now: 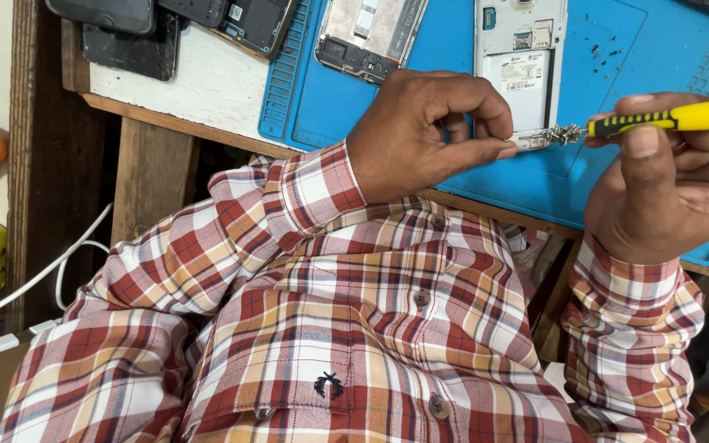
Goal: The person uses a screwdriver to remove screws from the back of a white smartphone. They then separate the back cover from the main body, revealing the internal components. The person handles the separated parts and places them on the workbench.
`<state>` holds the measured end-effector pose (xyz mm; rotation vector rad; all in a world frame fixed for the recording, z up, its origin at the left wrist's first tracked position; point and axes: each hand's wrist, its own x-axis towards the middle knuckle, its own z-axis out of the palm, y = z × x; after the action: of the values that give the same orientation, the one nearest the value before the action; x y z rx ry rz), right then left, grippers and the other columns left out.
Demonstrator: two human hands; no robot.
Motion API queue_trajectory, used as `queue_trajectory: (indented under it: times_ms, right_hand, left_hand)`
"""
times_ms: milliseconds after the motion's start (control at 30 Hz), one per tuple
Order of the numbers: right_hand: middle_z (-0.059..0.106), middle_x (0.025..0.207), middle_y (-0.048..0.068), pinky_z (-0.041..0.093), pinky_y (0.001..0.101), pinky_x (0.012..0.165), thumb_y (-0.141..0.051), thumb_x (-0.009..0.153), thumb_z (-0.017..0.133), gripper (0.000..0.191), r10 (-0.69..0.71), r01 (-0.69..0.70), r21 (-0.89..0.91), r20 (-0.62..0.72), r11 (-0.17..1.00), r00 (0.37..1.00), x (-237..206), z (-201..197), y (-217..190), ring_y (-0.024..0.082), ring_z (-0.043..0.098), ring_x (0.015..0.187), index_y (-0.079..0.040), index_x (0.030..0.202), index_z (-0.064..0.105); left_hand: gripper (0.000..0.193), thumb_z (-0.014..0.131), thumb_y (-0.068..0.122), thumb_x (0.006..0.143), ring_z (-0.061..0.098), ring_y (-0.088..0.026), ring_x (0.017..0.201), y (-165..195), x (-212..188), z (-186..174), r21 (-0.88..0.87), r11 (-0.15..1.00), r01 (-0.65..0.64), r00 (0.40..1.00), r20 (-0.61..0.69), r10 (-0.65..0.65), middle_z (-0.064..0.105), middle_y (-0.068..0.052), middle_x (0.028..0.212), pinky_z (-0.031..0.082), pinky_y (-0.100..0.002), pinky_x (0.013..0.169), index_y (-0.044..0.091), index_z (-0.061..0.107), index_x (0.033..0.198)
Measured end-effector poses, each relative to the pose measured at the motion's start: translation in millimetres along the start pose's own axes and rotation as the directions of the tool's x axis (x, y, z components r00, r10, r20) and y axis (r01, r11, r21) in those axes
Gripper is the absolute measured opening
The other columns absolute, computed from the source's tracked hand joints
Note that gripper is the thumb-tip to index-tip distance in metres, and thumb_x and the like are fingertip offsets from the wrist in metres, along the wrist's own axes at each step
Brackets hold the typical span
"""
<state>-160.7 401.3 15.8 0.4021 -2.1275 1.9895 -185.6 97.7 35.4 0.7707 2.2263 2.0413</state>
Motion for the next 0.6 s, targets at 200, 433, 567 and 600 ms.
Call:
queue_trajectory:
  times_ms: [200,433,567,600]
  right_hand:
    - [0.07,0.108,0.027,0.065,0.0414,0.078,-0.001,0.115,0.073,0.053,-0.014,0.014,0.025,0.024,1.0,1.0,-0.1,3.1,2.6,0.031,0.073,0.085,-0.001,0.157,0.04]
    - [0.071,0.111,0.028,0.065,0.0407,0.079,0.001,0.117,0.071,0.052,-0.029,0.028,0.013,0.063,1.0,0.998,0.5,3.0,2.7,0.03,0.074,0.087,-0.005,0.157,0.039]
    - [0.071,0.11,0.027,0.065,0.0407,0.079,0.0,0.116,0.072,0.053,-0.018,0.016,0.023,0.059,1.0,0.998,0.4,3.1,2.7,0.03,0.074,0.087,-0.005,0.157,0.038]
    - [0.071,0.11,0.027,0.065,0.0407,0.08,0.0,0.116,0.072,0.053,-0.011,0.01,0.032,0.052,0.999,0.999,-0.2,3.4,2.8,0.03,0.074,0.087,-0.005,0.157,0.038]
  left_hand:
    - [0.013,0.085,0.019,0.095,0.066,-0.005,0.063,2.9,-0.3,-2.7,-0.045,0.999,0.031,1.0,0.001,-0.031,0.076,0.001,0.089,0.05,-0.022,0.056,0.01,0.075,0.093]
    - [0.013,0.086,0.018,0.096,0.067,-0.004,0.065,3.2,0.4,-3.2,-0.06,0.998,0.009,1.0,0.002,-0.009,0.077,0.001,0.09,0.05,-0.022,0.057,0.011,0.076,0.095]
    - [0.013,0.086,0.018,0.095,0.066,-0.004,0.064,3.6,0.5,-3.0,-0.065,0.998,0.012,1.0,-0.005,-0.012,0.076,0.001,0.089,0.049,-0.022,0.056,0.011,0.076,0.094]
    - [0.013,0.086,0.018,0.095,0.066,-0.004,0.064,3.8,0.4,-2.9,-0.069,0.998,0.014,1.0,-0.006,-0.014,0.076,0.001,0.089,0.049,-0.021,0.056,0.011,0.076,0.094]
